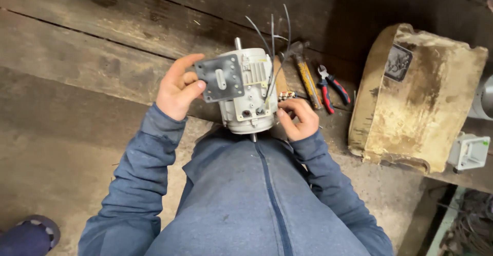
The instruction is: Wiring an electric motor for assembly or repair.
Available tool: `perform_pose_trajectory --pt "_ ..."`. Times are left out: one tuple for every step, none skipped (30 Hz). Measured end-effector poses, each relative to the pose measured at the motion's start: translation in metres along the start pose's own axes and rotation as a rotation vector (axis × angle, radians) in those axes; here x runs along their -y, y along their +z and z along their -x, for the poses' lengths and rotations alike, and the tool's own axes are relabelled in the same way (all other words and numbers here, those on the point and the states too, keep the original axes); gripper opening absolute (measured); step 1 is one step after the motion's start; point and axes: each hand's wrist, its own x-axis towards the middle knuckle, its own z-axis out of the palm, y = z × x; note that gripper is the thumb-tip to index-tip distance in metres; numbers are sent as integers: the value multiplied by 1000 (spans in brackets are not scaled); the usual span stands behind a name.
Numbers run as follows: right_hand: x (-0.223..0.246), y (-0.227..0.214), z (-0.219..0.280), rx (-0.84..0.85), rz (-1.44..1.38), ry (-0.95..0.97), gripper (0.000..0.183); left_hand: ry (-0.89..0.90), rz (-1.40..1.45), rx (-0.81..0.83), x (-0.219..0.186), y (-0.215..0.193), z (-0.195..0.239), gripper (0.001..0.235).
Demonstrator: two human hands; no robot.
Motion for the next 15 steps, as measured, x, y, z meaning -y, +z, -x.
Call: perform_pose_trajectory --pt "3 -2 -3 7 -5 -12 15 9 -3 -10 -2 1 0 59" --pt "6 -3 -6 7 -11 -35 17 26 2 18 -5 1 0 57" --pt "9 -6 -8 8 -15 -55 20 39 9 48 -8 3 1 55" --pt "9 -7 -12 15 -17 -64 20 46 9 40 -9 4 2 55" --pt "9 -8 -17 25 -116 11 24 43 23 34 -12 6 1 53" --pt "9 -9 -21 35 -214 86 29 39 38 30 -14 9 1 51" --pt "12 -5 -32 36 -217 78 29 47 35 28 -16 9 0 51" --pt "16 -2 -44 45 -356 54 37 49 38 42 -17 10 0 51" --pt "19 1 -50 56 -493 39 46 43 45 56 -16 12 3 50" --pt "25 4 -57 58 -494 41 46 42 45 54 -15 12 5 50" --pt "31 6 -66 133 -576 93 51 58 53 60 -16 13 5 49" --pt "37 8 -74 209 -657 147 56 73 61 65 -16 13 5 48" --pt "36 6 -72 207 -655 144 56 75 62 68 -19 13 7 48" --pt "35 5 -69 243 -647 112 53 84 70 60 -22 13 9 45" --pt "34 4 -66 281 -638 80 52 91 79 49 -25 12 11 43"
